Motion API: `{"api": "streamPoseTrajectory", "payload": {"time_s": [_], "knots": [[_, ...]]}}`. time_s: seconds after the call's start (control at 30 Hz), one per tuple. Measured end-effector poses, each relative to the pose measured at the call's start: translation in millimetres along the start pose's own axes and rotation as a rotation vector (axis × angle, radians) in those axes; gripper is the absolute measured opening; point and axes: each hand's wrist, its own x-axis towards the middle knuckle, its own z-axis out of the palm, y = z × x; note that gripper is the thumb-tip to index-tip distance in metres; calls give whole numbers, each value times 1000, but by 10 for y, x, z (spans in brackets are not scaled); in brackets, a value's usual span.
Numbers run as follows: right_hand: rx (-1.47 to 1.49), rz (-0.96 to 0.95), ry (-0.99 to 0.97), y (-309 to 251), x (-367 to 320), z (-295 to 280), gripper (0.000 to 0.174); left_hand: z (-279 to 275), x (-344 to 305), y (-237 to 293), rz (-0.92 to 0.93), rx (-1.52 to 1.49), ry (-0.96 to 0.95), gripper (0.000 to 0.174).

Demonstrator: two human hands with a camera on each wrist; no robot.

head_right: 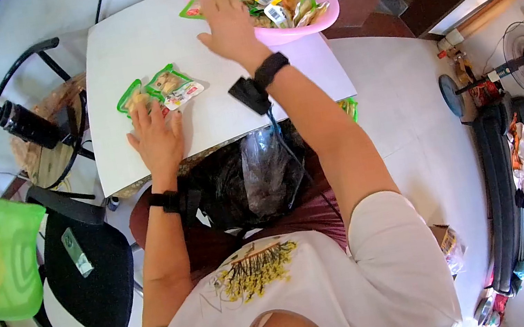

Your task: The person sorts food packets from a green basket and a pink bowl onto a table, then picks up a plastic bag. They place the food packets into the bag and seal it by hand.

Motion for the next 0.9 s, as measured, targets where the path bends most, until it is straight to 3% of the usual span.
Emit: {"api": "streamPoseTrajectory", "payload": {"time_s": [0.07, 0.17, 0.2, 0.3, 0.4, 0.5, 0.6, 0.7, 0.9], "knots": [[-91, 76, -21, 113, 54, 60, 45, -16, 3, 9, 1, 47, -38, 50], [219, 53, -360, 363, 149, 217, 41, -1, -1, 7, 21, 2, 8, 46], [245, 7, -247, 348, 127, 202, 32, 3, -6, 3, 20, 0, 14, 45], [391, 129, -134, 293, 155, 153, 21, 21, -4, 0, 29, -7, 36, 44], [393, 130, 202, 287, 209, -105, 16, 27, -14, -10, 42, 2, 46, 45], [797, 180, 335, 114, 239, -714, 15, 15, -16, -1, 41, 14, 35, 46], [620, 216, 286, 258, 44, -788, 17, 0, -8, 26, 40, 30, 22, 46], [718, 379, 28, 107, -322, -764, 17, -5, -10, 44, 37, 40, 3, 47], [486, 358, -134, 342, -816, -60, 22, 14, -11, 47, 36, 21, 25, 48]]}}
